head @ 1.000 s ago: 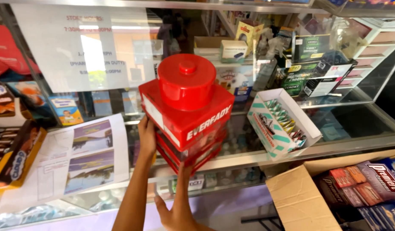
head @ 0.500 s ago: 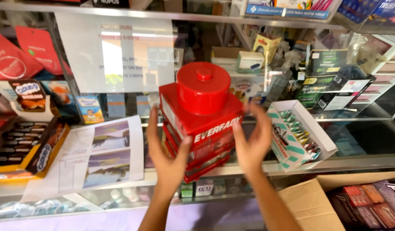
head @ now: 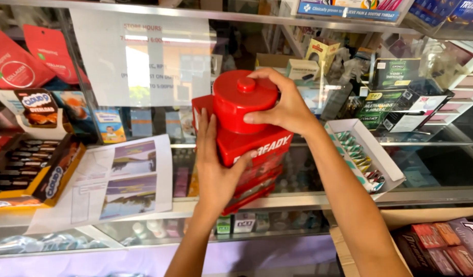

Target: Organize candy jars and medicine boxes on shelves and in a display case.

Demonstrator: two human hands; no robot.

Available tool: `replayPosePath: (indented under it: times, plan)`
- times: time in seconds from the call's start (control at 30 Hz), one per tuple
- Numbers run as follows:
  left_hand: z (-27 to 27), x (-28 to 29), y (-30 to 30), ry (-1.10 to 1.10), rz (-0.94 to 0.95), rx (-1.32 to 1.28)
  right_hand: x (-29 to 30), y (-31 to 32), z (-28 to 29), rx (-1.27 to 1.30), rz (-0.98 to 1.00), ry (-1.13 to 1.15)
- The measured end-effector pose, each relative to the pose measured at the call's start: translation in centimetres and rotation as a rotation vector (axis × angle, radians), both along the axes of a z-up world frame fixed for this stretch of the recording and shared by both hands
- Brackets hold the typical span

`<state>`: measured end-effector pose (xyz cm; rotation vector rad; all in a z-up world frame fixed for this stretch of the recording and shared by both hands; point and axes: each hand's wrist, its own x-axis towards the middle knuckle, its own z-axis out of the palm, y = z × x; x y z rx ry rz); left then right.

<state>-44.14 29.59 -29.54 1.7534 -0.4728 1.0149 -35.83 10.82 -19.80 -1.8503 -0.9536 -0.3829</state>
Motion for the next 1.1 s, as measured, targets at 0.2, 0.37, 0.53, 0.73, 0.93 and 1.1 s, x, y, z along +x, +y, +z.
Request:
replayPosePath:
  times: [0.2,0.37,0.53,0.73,0.93,1.1]
  plan:
    - [-1.0,-0.3,-0.5,0.033,0.037,-0.047,-1.7,0.5,-0.6,0.035,-0.171,-0.008]
    - [-1.7,3.0,1.7,0.160,-0.276,-0.219,-5.5,1.0,0.3,-0.152,-0.546,-0.113]
    - [-2.6,7.5,2.5,0.072,-0.429,-0.188,-4.2,-1.7,-2.0,-0.041,-0.432,-0.155]
    - [-3.1,9.1,3.2,0.016,-0.553,-0.155,-2.6,-3.8,-3.9,-0.093,-0.405,-0.388]
    - [-6.0,4.3,-0.2,0.110,-0.052,-0.359,4.2,-9.0,-12.8,0.240,-0.352,0.017]
    - [-9.8,3.0,-2.2,0.098,-0.173,-0.414,4.4,-9.8,-18.7,0.534,-0.105,0.551]
